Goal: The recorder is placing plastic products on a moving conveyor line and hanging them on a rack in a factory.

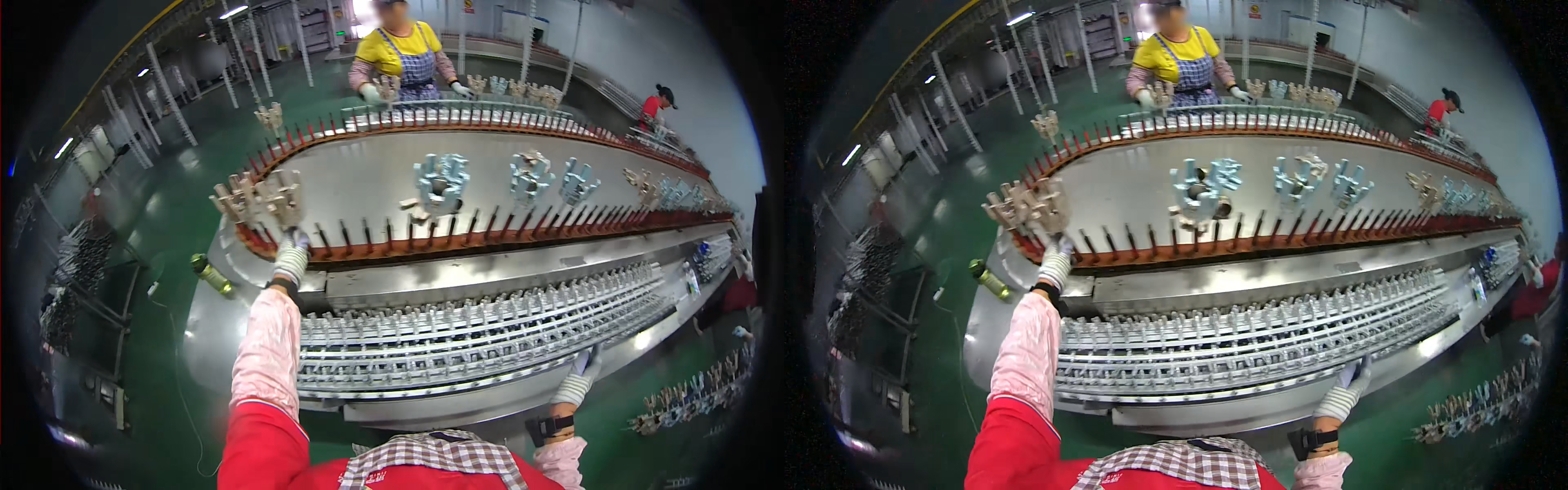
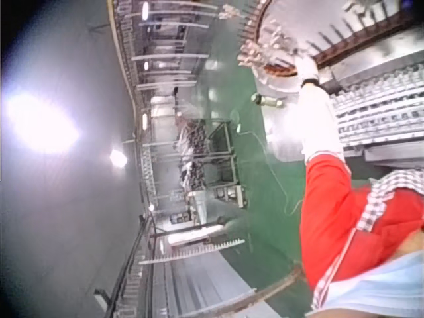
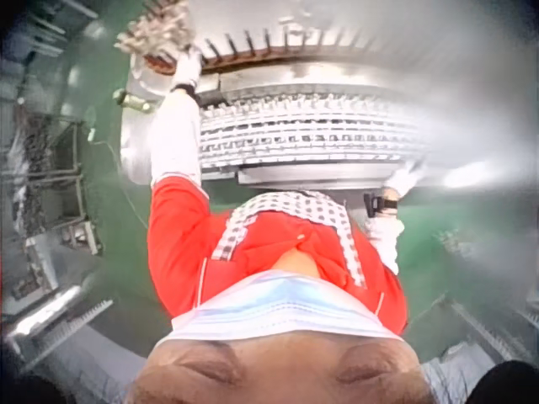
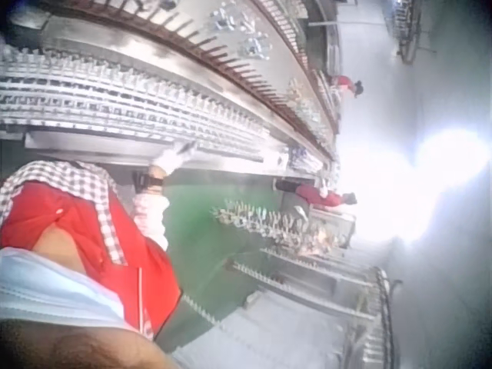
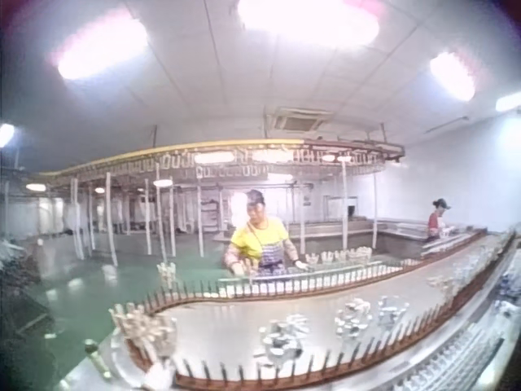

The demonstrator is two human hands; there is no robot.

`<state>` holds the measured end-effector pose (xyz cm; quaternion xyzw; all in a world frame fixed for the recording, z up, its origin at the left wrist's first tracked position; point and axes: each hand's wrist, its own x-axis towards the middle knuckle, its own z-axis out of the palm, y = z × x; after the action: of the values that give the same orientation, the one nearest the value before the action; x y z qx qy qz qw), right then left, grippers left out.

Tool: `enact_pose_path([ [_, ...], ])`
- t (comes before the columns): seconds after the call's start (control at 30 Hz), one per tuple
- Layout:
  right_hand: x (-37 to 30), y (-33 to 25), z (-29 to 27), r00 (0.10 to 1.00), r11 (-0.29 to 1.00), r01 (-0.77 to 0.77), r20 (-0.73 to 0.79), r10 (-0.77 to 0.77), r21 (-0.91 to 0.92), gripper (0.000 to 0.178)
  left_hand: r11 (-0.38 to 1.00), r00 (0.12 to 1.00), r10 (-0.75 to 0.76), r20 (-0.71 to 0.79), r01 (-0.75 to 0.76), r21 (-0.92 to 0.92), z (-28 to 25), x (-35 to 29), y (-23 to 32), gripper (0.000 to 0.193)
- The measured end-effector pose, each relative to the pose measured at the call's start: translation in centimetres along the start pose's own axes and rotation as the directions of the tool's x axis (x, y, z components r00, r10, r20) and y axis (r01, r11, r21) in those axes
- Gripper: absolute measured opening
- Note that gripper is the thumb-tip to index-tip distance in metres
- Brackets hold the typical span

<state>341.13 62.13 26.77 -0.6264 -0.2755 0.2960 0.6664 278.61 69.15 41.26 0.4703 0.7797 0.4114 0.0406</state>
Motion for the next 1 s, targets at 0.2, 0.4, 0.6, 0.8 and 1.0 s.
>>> enact_pose_path([
  [0.2,4.7,-8.2,8.3,0.707,0.916,0.381,0.598,-0.377,0.127,0.031,0.783,0.852,-0.032,-0.522,-0.303,-0.542,-2.4,7.9,-6.3,0.036],
  [0.4,8.3,-6.9,23.6,0.508,0.981,0.192,0.856,-0.097,-0.003,0.040,0.913,0.897,-0.347,-0.274,0.256,-0.316,-7.2,-1.6,13.1,0.042],
  [0.6,5.8,-8.6,33.4,0.548,0.955,-0.290,0.828,0.117,0.057,0.042,0.826,0.917,-0.205,-0.342,-0.025,-0.563,-14.5,-13.3,12.6,0.016],
  [0.8,4.3,-4.9,40.2,0.524,0.958,-0.145,0.802,0.287,-0.248,0.040,0.841,0.831,-0.334,-0.445,0.050,-0.539,-21.2,-25.9,6.5,0.035],
  [1.0,-0.6,-15.5,39.0,0.682,0.942,-0.132,0.718,-0.139,0.308,0.026,0.773,0.855,-0.450,-0.260,0.227,-0.592,-17.4,-32.1,7.3,0.033],
])
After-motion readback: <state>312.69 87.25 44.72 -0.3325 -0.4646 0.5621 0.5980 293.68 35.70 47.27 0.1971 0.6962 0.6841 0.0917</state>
